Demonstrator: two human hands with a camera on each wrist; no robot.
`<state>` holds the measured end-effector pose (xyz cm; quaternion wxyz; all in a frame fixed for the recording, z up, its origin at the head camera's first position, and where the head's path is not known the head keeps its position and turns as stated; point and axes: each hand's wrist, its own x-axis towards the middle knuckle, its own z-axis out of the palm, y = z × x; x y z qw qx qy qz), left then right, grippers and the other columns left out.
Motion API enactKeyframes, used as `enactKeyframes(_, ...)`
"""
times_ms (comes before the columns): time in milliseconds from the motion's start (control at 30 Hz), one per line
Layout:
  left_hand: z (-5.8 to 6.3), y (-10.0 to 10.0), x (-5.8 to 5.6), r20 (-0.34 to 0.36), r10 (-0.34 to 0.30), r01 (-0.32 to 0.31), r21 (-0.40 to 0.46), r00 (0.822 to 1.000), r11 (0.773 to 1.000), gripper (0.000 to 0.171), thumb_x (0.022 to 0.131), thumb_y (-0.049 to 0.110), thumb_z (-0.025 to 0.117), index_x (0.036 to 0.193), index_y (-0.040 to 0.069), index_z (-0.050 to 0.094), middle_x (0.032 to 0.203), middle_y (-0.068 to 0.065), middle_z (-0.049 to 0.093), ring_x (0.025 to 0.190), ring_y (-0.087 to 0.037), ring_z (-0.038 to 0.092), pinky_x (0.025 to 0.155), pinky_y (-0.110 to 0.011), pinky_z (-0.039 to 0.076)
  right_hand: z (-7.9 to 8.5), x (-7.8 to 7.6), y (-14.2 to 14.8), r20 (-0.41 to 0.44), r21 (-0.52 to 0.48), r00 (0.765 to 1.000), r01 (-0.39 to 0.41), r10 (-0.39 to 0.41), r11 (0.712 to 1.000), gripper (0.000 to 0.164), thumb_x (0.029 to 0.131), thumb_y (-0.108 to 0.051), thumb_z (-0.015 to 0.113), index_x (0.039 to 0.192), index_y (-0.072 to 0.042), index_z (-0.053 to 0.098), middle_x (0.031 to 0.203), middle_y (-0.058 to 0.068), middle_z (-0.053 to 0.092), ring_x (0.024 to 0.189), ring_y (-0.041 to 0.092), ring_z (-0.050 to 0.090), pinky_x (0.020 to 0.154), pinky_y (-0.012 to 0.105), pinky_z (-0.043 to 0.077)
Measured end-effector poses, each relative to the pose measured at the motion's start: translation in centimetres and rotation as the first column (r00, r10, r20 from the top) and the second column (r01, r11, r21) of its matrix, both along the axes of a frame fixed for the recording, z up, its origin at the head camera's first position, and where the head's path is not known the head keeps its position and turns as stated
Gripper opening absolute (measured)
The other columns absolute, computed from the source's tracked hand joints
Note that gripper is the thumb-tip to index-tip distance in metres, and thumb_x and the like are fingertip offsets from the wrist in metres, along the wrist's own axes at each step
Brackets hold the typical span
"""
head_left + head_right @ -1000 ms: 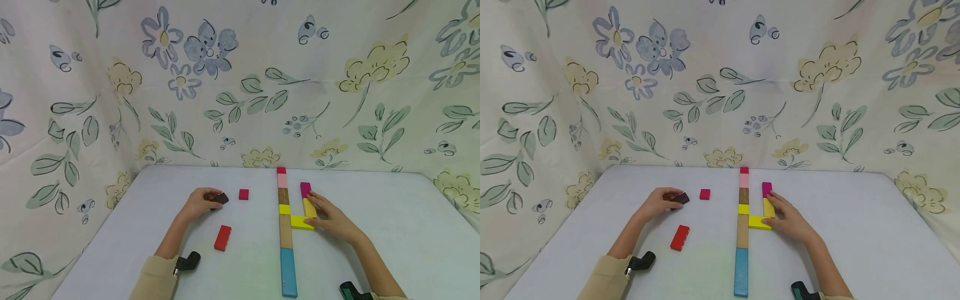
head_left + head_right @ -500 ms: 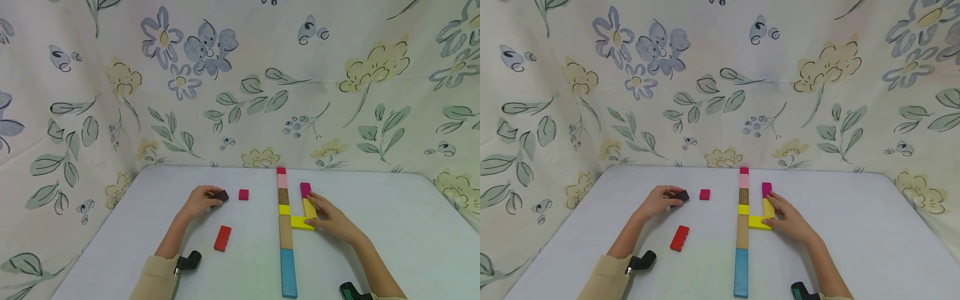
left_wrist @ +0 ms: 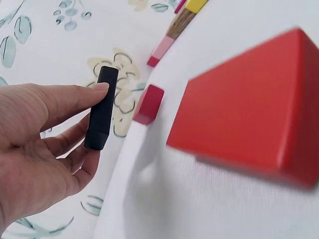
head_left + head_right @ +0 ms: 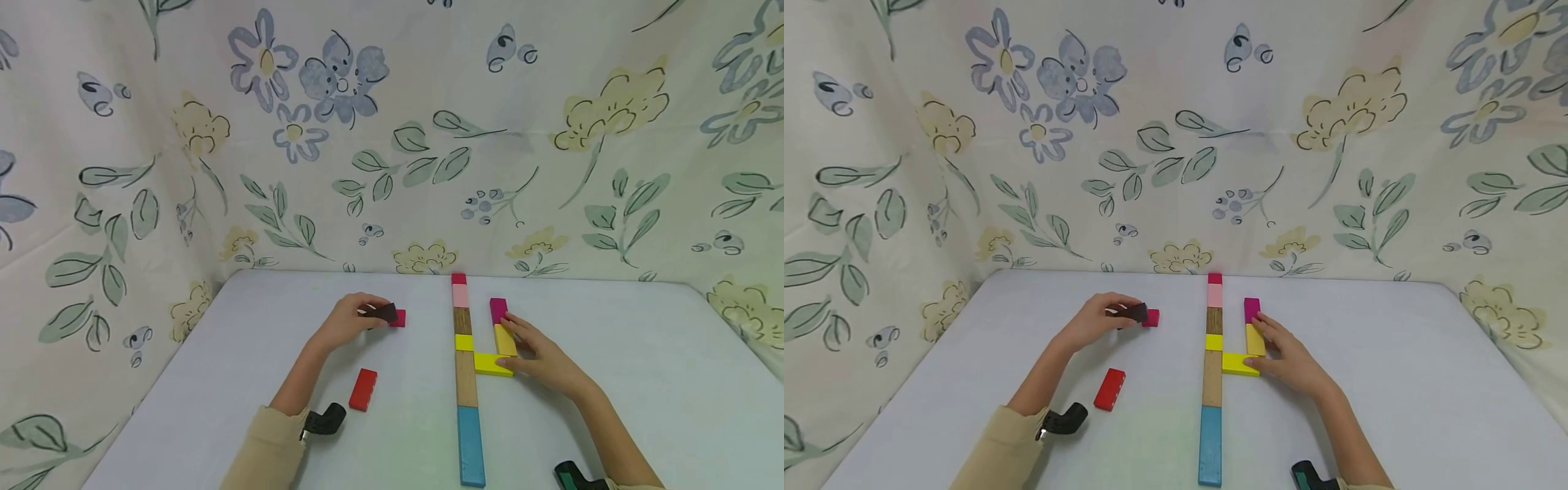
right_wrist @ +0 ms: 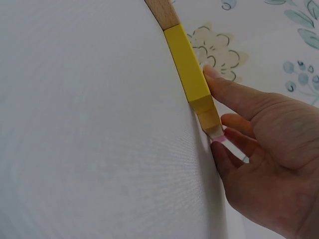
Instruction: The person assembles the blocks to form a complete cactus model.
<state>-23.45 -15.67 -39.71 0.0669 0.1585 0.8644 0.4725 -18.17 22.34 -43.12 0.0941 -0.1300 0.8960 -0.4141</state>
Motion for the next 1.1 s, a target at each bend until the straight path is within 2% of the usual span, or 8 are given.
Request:
enactKeyframes(333,0.4,4.0,-0.5,-0.012,-0.073,0.072,-0.031,0.997,0.997,0.035,0.095,0.004,0.075,0.130,0.001,0.073,0.126,-0.017,0.070,0.113,-0.031,0.064,0.095,-0.039,0.055,-0.2,-0.1,0.2,-0.015,0.002,1.000,-0.002,0.002,1.000,0.082,0.095,-0.030,0.078,0.160,0.000,0.040,0.170,0.027,0.025,0.151,0.054,0.031,0.114,0.069,0.036)
enactKeyframes(567,0.0,6.4,-1.0,-0.002,-0.125,0.124,-0.063,0.992,0.990,0.034,0.096,0.004,0.075,0.130,0.002,0.073,0.126,-0.017,0.070,0.109,-0.029,0.063,0.093,-0.034,0.055,-0.2,-0.1,0.1,-0.011,0.004,1.000,-0.003,0.003,1.000,0.081,0.095,-0.030,0.078,0.160,0.001,0.040,0.170,0.028,0.025,0.150,0.054,0.033,0.114,0.067,0.038)
enactKeyframes(667,-0.2,7.1,-1.2,0.012,-0.150,0.150,-0.076,0.989,0.986,0.034,0.097,0.003,0.074,0.131,0.002,0.072,0.127,-0.018,0.069,0.112,-0.030,0.063,0.093,-0.034,0.056,-0.1,-0.1,0.0,-0.011,0.000,1.000,-0.006,0.006,1.000,0.081,0.095,-0.030,0.078,0.160,0.001,0.040,0.170,0.028,0.025,0.149,0.054,0.036,0.114,0.066,0.040)
enactKeyframes(833,-0.3,7.8,-1.5,0.044,-0.158,0.161,-0.093,0.987,0.983,0.034,0.097,0.005,0.075,0.130,0.004,0.074,0.129,-0.016,0.068,0.115,-0.029,0.061,0.090,-0.031,0.056,0.0,-0.1,-0.1,-0.004,-0.001,1.000,-0.004,0.004,1.000,0.082,0.095,-0.030,0.078,0.160,0.001,0.040,0.170,0.028,0.024,0.148,0.054,0.037,0.114,0.066,0.040)
enactKeyframes(1100,0.1,8.6,-2.0,0.021,-0.197,0.198,-0.113,0.980,0.974,0.034,0.095,0.005,0.077,0.129,0.004,0.074,0.127,-0.015,0.070,0.114,-0.029,0.061,0.091,-0.030,0.053,0.0,-0.1,-0.1,0.004,0.007,1.000,0.000,0.000,1.000,0.083,0.095,-0.030,0.078,0.160,0.001,0.039,0.170,0.028,0.024,0.147,0.054,0.037,0.113,0.065,0.042)
